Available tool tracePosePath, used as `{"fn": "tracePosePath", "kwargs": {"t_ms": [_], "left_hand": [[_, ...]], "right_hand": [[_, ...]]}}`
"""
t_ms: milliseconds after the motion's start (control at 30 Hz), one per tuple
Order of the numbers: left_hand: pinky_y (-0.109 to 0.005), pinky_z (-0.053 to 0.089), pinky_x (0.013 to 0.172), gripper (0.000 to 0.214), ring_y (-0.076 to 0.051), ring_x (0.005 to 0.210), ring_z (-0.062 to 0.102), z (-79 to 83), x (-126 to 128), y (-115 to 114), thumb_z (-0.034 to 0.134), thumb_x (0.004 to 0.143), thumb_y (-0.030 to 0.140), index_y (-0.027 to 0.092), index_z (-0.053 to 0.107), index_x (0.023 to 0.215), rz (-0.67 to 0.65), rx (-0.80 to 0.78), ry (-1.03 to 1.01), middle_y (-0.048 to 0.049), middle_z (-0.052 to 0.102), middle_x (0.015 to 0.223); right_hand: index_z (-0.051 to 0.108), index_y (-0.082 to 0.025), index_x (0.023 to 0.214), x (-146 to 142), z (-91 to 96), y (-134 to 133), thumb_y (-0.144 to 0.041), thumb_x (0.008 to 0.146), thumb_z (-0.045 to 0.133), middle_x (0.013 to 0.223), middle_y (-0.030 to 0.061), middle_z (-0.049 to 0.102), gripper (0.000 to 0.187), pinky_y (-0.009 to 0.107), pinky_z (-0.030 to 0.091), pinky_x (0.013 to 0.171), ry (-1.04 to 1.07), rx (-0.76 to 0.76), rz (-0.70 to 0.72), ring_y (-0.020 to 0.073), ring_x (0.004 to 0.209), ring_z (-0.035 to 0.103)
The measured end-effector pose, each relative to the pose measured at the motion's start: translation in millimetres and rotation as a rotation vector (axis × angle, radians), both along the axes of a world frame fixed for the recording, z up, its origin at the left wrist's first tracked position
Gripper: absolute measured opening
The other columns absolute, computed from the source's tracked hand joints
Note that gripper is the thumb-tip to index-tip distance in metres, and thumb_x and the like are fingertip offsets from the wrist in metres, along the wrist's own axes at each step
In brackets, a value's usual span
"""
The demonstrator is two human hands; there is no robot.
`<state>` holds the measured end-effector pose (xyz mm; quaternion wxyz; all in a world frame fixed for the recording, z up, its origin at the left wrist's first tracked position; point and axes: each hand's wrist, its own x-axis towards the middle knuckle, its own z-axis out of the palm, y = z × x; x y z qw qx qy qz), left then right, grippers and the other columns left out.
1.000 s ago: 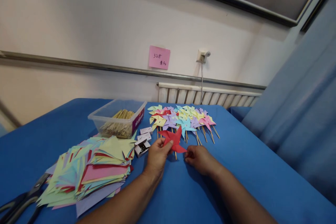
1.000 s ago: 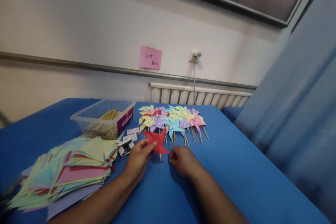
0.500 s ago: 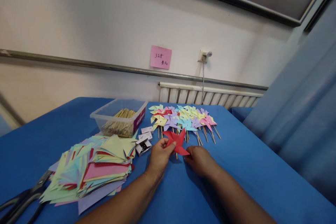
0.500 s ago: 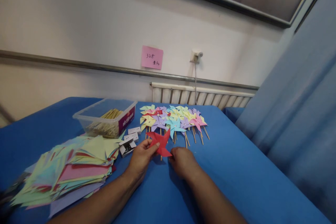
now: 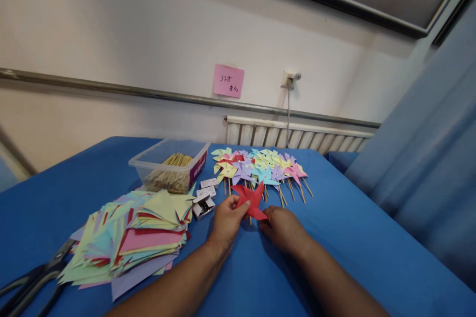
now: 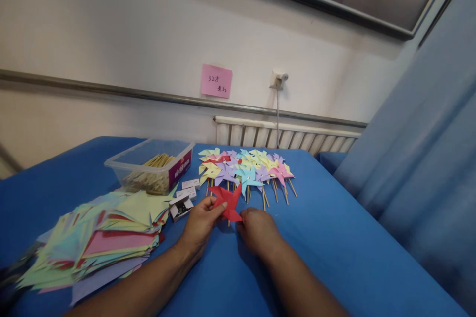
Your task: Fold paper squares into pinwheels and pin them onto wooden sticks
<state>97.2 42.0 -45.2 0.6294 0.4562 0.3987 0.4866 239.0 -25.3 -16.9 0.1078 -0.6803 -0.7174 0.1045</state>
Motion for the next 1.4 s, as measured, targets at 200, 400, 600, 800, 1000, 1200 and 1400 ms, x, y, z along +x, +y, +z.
{"fn": "tracePosePath", "kwargs": {"t_ms": [200,400,600,800,1000,1200,1400], "left_hand": [[-0.021,0.039,0.047,0.023,-0.010,0.045,0.052,-1.7,0,1,0.074,0.058,0.033,0.017,0.057,0.061,0.010,0.005,0.012,0.0045,0.059,0.051],[-0.021,0.041,0.049,0.022,-0.010,0.047,0.053,1.6,0,-1,0.073,0.058,0.032,0.017,0.058,0.062,0.030,0.009,0.008,0.0038,0.060,0.054],[-0.021,0.042,0.049,0.023,-0.010,0.048,0.053,3.3,-1,-2,0.073,0.058,0.033,0.016,0.059,0.063,0.030,0.008,0.014,0.0037,0.060,0.054],[-0.023,0.045,0.053,0.024,-0.013,0.054,0.058,0.3,-1,0,0.073,0.059,0.035,0.016,0.060,0.066,0.022,-0.003,0.025,0.0011,0.063,0.060],[-0.023,0.046,0.053,0.023,-0.012,0.053,0.057,1.0,0,0,0.073,0.059,0.033,0.016,0.059,0.065,0.029,-0.003,0.023,0.0016,0.063,0.059],[-0.020,0.042,0.049,0.022,-0.010,0.049,0.053,2.6,0,-1,0.073,0.058,0.032,0.016,0.059,0.062,0.037,0.013,0.017,0.0029,0.061,0.055],[-0.021,0.042,0.049,0.023,-0.011,0.048,0.054,2.0,0,0,0.074,0.057,0.033,0.016,0.058,0.062,0.033,0.013,0.015,0.0038,0.060,0.054]], "right_hand": [[0.065,-0.018,0.089,-5,-3.0,2,-0.028,0.083,0.054,0.093,0.0097,0.069,0.017,0.027,0.035,0.066,-0.020,0.003,-0.047,0.0229,0.084,0.063],[0.065,-0.017,0.090,-3,-6.5,3,-0.022,0.084,0.051,0.093,0.0097,0.069,0.016,0.027,0.035,0.066,-0.011,-0.008,-0.041,0.0224,0.085,0.063],[0.065,-0.016,0.091,4,-6.6,1,-0.014,0.081,0.051,0.092,0.0092,0.068,0.018,0.025,0.033,0.066,0.021,-0.032,0.006,0.0210,0.083,0.061],[0.066,-0.017,0.086,16,-4.2,1,-0.010,0.079,0.049,0.086,0.0048,0.068,0.020,0.023,0.032,0.064,0.081,-0.042,0.051,0.0166,0.078,0.059],[0.064,-0.018,0.084,23,-4.5,0,-0.011,0.074,0.053,0.080,0.0023,0.067,0.017,0.023,0.027,0.057,0.095,-0.042,-0.013,0.0142,0.069,0.055],[0.064,-0.017,0.080,15,-12.7,3,-0.019,0.077,0.056,0.076,0.0059,0.066,0.009,0.026,0.023,0.056,0.065,-0.037,-0.089,0.0163,0.067,0.054],[0.064,-0.018,0.085,16,-10.5,2,-0.013,0.078,0.053,0.076,0.0036,0.066,0.014,0.024,0.025,0.057,0.125,-0.034,-0.051,0.0147,0.067,0.054]]}}
